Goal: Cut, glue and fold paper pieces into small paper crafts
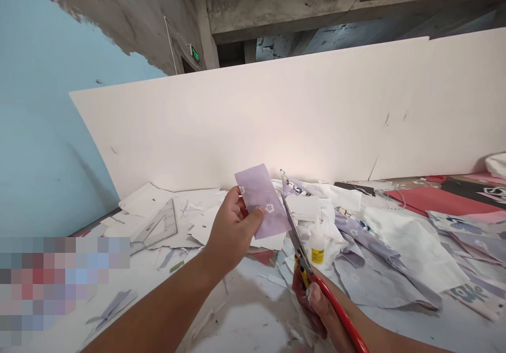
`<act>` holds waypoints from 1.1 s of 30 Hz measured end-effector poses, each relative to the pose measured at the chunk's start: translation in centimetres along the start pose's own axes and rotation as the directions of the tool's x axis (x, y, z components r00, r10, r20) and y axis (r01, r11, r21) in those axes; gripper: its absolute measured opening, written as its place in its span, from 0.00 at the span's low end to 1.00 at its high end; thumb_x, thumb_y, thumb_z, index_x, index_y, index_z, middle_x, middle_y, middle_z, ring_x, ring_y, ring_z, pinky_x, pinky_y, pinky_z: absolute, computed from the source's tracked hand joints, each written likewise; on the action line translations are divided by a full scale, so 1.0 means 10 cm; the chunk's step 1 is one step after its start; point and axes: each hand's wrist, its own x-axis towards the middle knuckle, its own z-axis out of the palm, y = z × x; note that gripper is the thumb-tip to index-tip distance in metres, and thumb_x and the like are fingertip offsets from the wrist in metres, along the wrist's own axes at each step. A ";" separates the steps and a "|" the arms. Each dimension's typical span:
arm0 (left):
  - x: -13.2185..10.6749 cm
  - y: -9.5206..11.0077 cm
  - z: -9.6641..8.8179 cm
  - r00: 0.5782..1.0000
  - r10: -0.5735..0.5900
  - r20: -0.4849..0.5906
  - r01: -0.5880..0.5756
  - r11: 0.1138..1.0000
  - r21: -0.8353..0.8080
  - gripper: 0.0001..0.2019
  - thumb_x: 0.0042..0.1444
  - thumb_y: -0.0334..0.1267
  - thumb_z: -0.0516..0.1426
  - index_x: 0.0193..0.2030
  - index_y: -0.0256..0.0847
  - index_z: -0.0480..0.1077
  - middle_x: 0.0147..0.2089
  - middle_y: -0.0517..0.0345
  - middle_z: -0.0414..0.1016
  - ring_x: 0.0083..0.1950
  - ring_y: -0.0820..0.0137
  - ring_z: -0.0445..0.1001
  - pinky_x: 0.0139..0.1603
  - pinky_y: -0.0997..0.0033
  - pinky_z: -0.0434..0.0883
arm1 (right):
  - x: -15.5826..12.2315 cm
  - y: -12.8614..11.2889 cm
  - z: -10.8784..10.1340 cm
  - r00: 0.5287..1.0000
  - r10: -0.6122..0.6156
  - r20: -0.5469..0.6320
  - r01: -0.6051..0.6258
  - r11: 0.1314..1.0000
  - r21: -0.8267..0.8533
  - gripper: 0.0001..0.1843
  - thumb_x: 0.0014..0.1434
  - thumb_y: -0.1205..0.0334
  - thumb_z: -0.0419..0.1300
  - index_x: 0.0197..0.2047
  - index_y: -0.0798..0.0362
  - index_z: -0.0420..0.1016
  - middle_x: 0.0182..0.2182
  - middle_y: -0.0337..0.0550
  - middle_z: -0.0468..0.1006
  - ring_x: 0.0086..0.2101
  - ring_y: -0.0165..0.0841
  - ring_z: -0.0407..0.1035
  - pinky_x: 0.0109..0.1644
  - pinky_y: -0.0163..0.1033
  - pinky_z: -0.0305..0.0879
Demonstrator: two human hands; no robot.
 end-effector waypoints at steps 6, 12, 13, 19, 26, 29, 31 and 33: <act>-0.01 -0.01 0.01 1.000 0.007 0.005 -0.007 1.000 -0.002 0.12 0.51 0.37 0.57 0.43 0.43 0.65 0.32 0.63 0.72 0.29 0.77 0.70 0.26 0.81 0.67 | -0.07 -0.22 0.06 0.999 0.036 -0.001 -0.036 0.990 -0.133 0.30 0.51 0.28 0.40 0.25 0.50 0.53 0.18 0.29 0.50 0.18 0.24 0.44 0.19 0.32 0.49; -0.04 -0.01 0.02 1.000 0.025 0.006 -0.025 1.000 0.001 0.12 0.51 0.37 0.57 0.44 0.43 0.64 0.33 0.61 0.74 0.30 0.76 0.69 0.28 0.79 0.67 | -0.05 -0.21 0.06 0.999 0.048 -0.005 -0.048 0.993 -0.105 0.29 0.52 0.30 0.42 0.25 0.49 0.51 0.17 0.29 0.49 0.17 0.23 0.42 0.17 0.31 0.45; -0.04 0.00 0.02 1.000 0.024 0.005 -0.024 1.000 0.001 0.12 0.51 0.37 0.57 0.44 0.43 0.64 0.33 0.61 0.74 0.30 0.76 0.69 0.28 0.79 0.67 | -0.06 -0.21 0.06 0.998 0.055 -0.011 -0.056 0.993 -0.103 0.29 0.52 0.30 0.42 0.24 0.49 0.51 0.17 0.29 0.49 0.17 0.23 0.42 0.17 0.31 0.45; -0.06 0.05 0.03 1.000 -0.008 0.005 0.007 1.000 0.020 0.13 0.50 0.38 0.58 0.43 0.43 0.64 0.33 0.60 0.74 0.30 0.75 0.69 0.27 0.78 0.66 | -0.06 -0.18 0.05 0.994 0.103 -0.022 -0.104 0.992 -0.076 0.29 0.50 0.29 0.45 0.23 0.49 0.53 0.15 0.30 0.50 0.16 0.24 0.42 0.16 0.33 0.42; -0.04 0.05 0.03 1.000 0.005 -0.006 -0.005 1.000 -0.011 0.12 0.49 0.37 0.58 0.42 0.43 0.65 0.33 0.60 0.75 0.30 0.75 0.70 0.26 0.79 0.65 | -0.02 -0.15 0.04 0.993 0.113 -0.014 -0.114 0.992 -0.062 0.29 0.49 0.28 0.44 0.22 0.49 0.52 0.13 0.29 0.51 0.15 0.24 0.44 0.17 0.34 0.42; -0.03 0.04 0.03 1.000 0.002 -0.001 -0.002 0.999 -0.033 0.13 0.49 0.37 0.58 0.42 0.42 0.65 0.32 0.61 0.73 0.30 0.76 0.69 0.27 0.79 0.65 | 0.00 -0.16 0.02 0.986 0.167 -0.007 -0.167 0.984 -0.062 0.30 0.48 0.27 0.43 0.22 0.49 0.51 0.14 0.28 0.51 0.15 0.24 0.46 0.18 0.33 0.44; -0.03 0.04 0.03 1.000 0.012 -0.008 -0.012 0.999 -0.030 0.12 0.49 0.37 0.58 0.42 0.42 0.65 0.31 0.62 0.72 0.28 0.76 0.69 0.25 0.80 0.64 | 0.01 -0.16 0.01 0.981 0.192 -0.002 -0.192 0.981 -0.041 0.31 0.48 0.27 0.42 0.22 0.49 0.50 0.14 0.28 0.51 0.15 0.23 0.46 0.18 0.33 0.45; -0.03 0.03 0.03 1.000 0.021 -0.014 -0.021 0.999 -0.024 0.12 0.49 0.37 0.58 0.41 0.42 0.65 0.30 0.62 0.71 0.28 0.77 0.68 0.25 0.80 0.64 | 0.01 -0.16 0.01 0.980 0.198 0.010 -0.198 0.980 -0.022 0.31 0.47 0.27 0.42 0.22 0.49 0.50 0.14 0.27 0.51 0.15 0.22 0.45 0.18 0.32 0.46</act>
